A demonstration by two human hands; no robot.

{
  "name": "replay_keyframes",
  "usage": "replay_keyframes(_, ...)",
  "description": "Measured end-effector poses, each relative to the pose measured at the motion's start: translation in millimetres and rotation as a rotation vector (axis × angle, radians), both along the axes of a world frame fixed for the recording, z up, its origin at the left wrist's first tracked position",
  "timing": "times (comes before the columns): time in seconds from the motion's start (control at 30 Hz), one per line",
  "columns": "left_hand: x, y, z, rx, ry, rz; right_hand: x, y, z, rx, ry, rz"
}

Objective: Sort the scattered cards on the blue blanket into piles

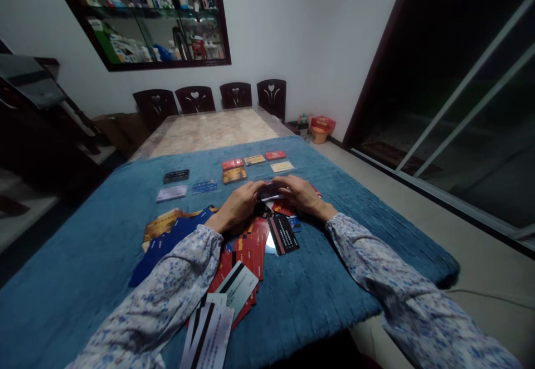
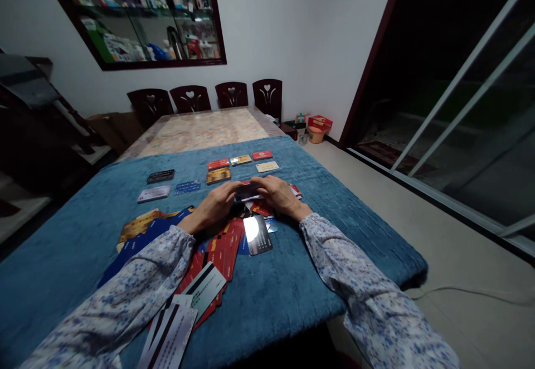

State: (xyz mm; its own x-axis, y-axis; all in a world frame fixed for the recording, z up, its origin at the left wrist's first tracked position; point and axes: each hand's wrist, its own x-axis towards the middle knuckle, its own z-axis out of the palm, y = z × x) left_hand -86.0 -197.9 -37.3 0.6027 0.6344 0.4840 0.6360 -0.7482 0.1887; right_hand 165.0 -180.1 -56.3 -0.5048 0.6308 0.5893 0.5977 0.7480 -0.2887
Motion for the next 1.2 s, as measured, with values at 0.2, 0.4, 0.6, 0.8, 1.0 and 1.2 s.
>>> replay_keyframes(0.2, -1.8, -1.3, 1.6, -0.066, -0.007, 0.012, -1.4, -0.8, -1.9, -0.002, -0.032, -0.013)
replay_keyframes(0.4, -0.6, -2.2, 0.1, -0.087, -0.003, 0.016, -1.8, 2.4, -5.6, -0.008, -0.043, -0.014)
replay_keyframes(0.6, -0.1, 0.9, -7.0, -0.145, -0.044, 0.042, -4.0, 8.5, -10.5, -0.001, 0.047, 0.067)
replay_keyframes(0.8, -1.0, 6.8, -12.4, -0.128, -0.112, -0.014, -5.4, 14.1, -15.3, 0.054, 0.101, 0.091)
replay_keyframes(1.0, -3.7, 11.7, -16.4, -0.104, -0.183, -0.01, -4.5, 15.2, -16.4, 0.092, 0.089, 0.136)
replay_keyframes(1.2, -4.7, 8.1, -6.0, -0.128, -0.167, 0.0, -3.3, 13.8, -13.0, 0.066, 0.059, 0.145)
